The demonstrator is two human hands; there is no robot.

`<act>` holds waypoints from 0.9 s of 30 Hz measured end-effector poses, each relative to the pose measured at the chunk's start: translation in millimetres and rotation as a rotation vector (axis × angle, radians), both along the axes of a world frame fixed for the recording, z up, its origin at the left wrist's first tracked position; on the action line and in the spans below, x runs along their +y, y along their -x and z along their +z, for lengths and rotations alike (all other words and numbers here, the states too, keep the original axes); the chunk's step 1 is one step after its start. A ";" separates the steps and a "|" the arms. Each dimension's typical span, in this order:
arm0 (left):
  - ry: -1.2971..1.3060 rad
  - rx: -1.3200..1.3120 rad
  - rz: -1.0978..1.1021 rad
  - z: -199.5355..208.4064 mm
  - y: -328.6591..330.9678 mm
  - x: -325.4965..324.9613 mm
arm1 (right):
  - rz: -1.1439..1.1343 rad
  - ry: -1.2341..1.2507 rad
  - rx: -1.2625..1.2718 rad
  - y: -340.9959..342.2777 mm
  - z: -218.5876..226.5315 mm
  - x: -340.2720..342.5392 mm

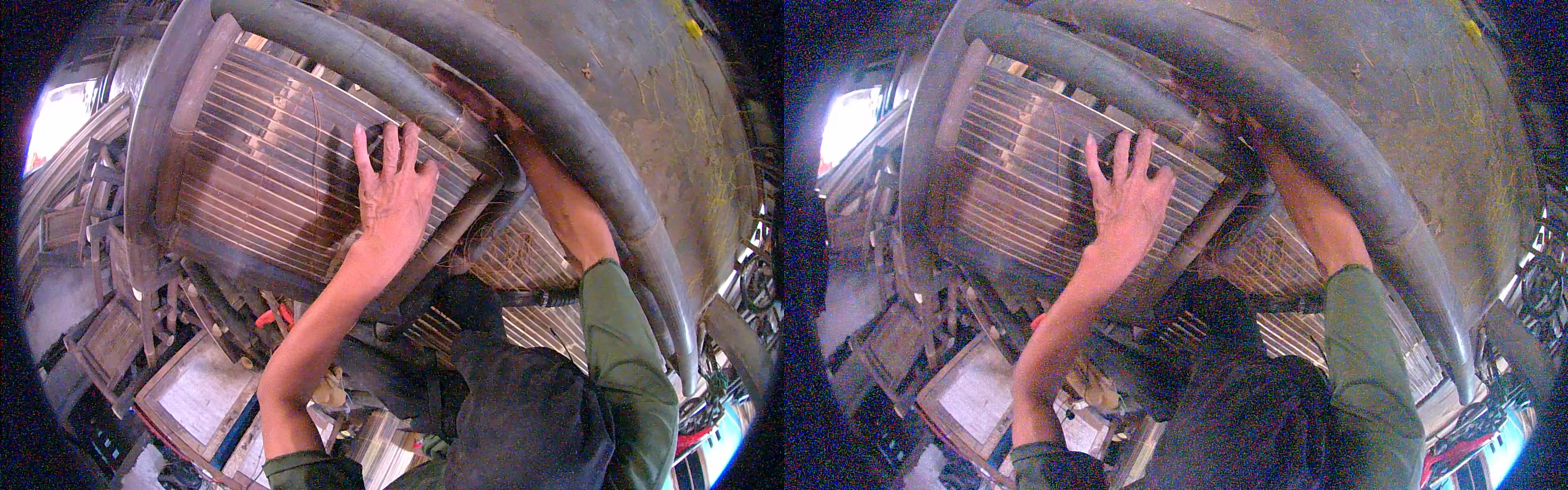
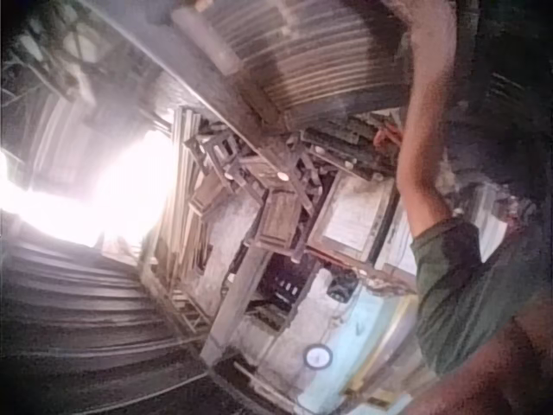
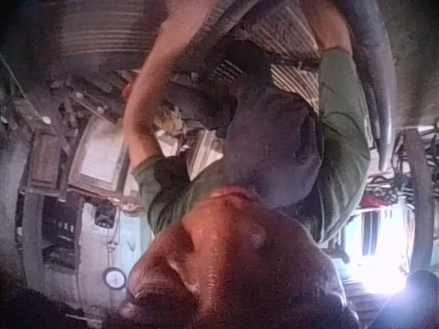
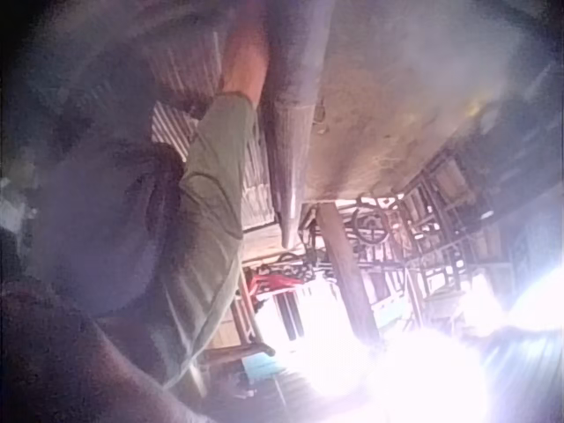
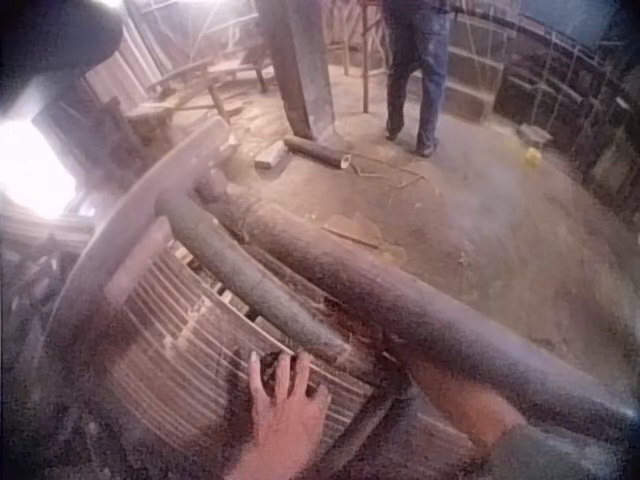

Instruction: The person repairs a chair by cutting thin wooden strips with a hand saw and inserting them into the chair frame. They repeatedly measure, cut, and fit the strips into place, adjusting the chair as needed.

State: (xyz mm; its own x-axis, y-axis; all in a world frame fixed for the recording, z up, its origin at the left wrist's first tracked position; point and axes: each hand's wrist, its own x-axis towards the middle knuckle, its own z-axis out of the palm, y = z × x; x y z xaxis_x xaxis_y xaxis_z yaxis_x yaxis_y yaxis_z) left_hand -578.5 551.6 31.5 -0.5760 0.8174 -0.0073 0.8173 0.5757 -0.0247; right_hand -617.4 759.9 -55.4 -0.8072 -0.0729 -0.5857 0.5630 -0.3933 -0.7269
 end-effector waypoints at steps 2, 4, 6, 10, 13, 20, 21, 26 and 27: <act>0.037 -0.010 -0.026 4.5 0.8 2.4 | -0.004 -0.004 0.014 -0.3 0.7 -0.4; 0.092 0.002 -0.028 12.0 3.2 7.8 | -0.005 -0.010 0.020 -0.8 1.2 -1.0; 0.088 -0.017 -0.029 14.7 4.2 9.2 | -0.001 -0.016 0.025 -1.1 2.1 -0.4; -0.118 -0.127 -0.016 21.1 -9.7 2.9 | 0.026 -0.015 0.022 -7.1 -1.9 -3.5; -0.343 -0.317 -0.062 34.3 -34.3 -7.8 | 0.055 -0.015 0.014 -5.0 -5.6 -5.2; -1.025 -0.708 -0.073 56.4 -64.6 -7.5 | 0.027 -0.164 0.059 -10.2 -2.7 -1.2; -1.073 -0.731 -0.031 60.3 -68.4 -9.2 | 0.020 -0.222 0.074 -13.9 -2.3 -2.3; -1.113 -0.636 0.271 85.5 -88.4 -13.6 | -0.109 -0.738 0.127 -42.1 5.9 -10.4; -1.104 -0.647 0.305 83.7 -92.8 -17.5 | -0.161 -0.810 0.119 -53.6 10.4 -16.7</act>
